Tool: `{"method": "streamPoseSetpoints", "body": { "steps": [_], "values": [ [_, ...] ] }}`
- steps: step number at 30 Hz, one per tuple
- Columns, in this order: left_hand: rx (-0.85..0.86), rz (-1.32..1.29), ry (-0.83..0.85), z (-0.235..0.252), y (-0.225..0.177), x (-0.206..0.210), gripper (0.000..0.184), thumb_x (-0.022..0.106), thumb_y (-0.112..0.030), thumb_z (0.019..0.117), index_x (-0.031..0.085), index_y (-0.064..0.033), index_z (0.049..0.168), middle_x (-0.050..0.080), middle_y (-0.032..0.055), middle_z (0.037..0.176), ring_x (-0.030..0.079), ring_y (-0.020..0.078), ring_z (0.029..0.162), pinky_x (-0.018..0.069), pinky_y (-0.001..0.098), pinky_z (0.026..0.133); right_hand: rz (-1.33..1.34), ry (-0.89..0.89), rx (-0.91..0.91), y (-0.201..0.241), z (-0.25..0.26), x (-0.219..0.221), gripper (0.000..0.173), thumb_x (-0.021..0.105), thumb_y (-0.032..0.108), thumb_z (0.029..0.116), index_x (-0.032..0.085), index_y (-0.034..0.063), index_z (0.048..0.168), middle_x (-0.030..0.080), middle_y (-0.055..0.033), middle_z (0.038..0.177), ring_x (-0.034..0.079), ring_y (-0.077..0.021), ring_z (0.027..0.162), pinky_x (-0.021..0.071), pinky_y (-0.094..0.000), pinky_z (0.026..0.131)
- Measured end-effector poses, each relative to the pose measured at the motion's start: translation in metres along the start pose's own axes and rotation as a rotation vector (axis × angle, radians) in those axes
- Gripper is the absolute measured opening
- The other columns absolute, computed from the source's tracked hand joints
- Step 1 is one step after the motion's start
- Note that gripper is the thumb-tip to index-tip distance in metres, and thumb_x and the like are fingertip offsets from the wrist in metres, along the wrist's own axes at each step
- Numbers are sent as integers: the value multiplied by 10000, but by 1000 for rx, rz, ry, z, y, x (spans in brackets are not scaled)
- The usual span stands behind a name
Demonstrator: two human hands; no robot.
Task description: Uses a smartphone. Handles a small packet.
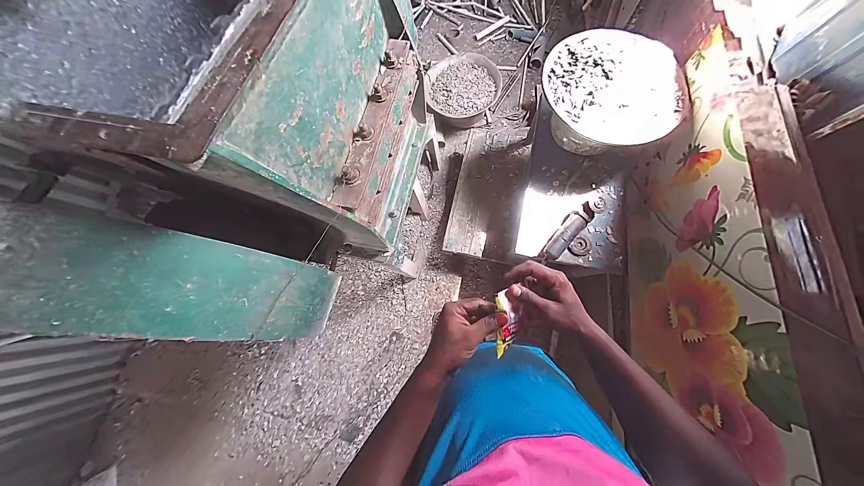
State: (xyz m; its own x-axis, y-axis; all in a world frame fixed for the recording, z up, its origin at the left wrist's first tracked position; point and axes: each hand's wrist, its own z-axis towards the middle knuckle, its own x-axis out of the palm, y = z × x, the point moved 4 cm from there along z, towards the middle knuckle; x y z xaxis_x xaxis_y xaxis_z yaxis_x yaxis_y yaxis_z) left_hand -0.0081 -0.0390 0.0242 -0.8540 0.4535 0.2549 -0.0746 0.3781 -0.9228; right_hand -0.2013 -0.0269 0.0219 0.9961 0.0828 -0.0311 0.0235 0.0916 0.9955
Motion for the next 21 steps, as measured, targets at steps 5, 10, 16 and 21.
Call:
{"method": "streamPoseSetpoints", "body": {
  "steps": [5, 10, 16, 21],
  "values": [
    [-32, -299, -150, 4, -1, 0, 110, 807, -18, 830, 726, 3, 901, 742, 76, 834, 714, 128, 781, 618, 312, 780, 589, 62, 416, -18, -24, 18, 667, 692, 397, 961, 403, 80, 1471, 681, -96, 1209, 710, -196, 998, 617, -371, 821],
    [-1, -367, -243, 5, 1, 0, 195, 837, -27, 795, 715, 6, 944, 736, 87, 859, 712, 137, 792, 619, 316, 783, 859, -3, 423, -15, -37, 29, 541, 724, 51, 912, 445, 100, 1374, 700, -135, 1180, 735, -230, 938, 625, -385, 798],
    [90, -889, 78, 13, 10, 2, 947, 488, -839, 839, 429, -124, 1457, 595, 169, 1389, 607, 315, 1257, 514, 493, 1031, 262, -141, -23, 42, -27, 7, 478, 685, 29, 938, 463, -14, 1359, 682, -107, 1203, 715, -165, 1015, 630, -320, 851],
    [76, -1215, 130, 19, 2, 11, 1034, 221, -928, 824, 516, -188, 1483, 567, 220, 1448, 542, 419, 1343, 468, 584, 1067, -524, -114, -529, 104, -33, 20, 272, 685, 169, 987, 614, 85, 1236, 674, -74, 1150, 672, -95, 1055, 580, -220, 903]
  ]
}}
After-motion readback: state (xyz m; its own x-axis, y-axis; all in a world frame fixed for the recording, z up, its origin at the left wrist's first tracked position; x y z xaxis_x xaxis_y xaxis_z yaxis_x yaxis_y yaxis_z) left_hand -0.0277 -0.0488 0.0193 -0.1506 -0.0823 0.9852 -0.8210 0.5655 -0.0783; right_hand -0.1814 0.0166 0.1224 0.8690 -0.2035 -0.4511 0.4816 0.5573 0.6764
